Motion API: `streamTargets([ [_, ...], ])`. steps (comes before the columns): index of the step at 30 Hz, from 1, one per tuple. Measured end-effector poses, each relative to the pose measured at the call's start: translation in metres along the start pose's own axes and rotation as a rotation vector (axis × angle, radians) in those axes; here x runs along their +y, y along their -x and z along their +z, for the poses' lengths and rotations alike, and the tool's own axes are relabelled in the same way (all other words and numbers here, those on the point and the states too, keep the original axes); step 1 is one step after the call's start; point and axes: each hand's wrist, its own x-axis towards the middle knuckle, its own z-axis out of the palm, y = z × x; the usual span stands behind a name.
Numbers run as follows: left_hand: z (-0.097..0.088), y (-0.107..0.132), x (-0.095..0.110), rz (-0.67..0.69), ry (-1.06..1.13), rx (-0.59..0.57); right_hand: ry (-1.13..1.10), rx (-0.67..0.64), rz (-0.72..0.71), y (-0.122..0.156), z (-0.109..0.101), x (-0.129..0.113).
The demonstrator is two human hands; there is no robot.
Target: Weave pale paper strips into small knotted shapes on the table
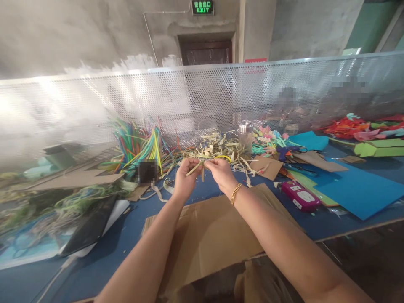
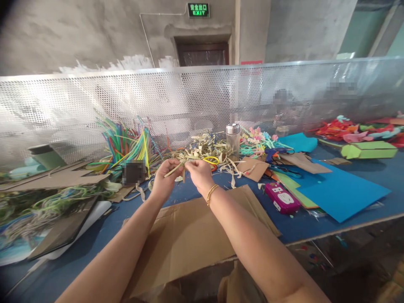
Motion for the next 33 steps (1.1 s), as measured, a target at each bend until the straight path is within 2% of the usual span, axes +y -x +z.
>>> streamTargets([
  [3,-0.001,-0.001,0.0,0.002,-0.006,-0.003,0.146,-0.003,-0.07,0.0,-0.002,-0.001],
  [8,-0.004,-0.003,-0.002,-0.014,0.003,-0.023,0.599,0.073,-0.373,0.007,-0.01,-0.014],
  [12,-0.005,-0.003,-0.004,0.007,-0.006,-0.036,0.714,0.072,-0.463,0.01,-0.01,-0.019],
  [15,-0.004,-0.003,-0.004,0.015,-0.008,-0.047,0.644,0.086,-0.428,0.01,-0.009,-0.016],
  [20,-0.003,-0.002,0.001,0.014,-0.055,-0.067,0.453,0.1,-0.288,0.004,-0.009,-0.011],
  [24,-0.005,-0.002,0.006,-0.002,-0.076,-0.098,0.253,0.006,-0.149,-0.002,-0.01,-0.007],
  [28,-0.006,-0.002,0.009,-0.025,-0.058,-0.137,0.07,-0.105,-0.098,-0.006,-0.009,-0.002],
  [33,-0.006,-0.002,0.008,-0.029,-0.045,-0.095,-0.021,-0.107,-0.082,-0.007,-0.009,0.0],
])
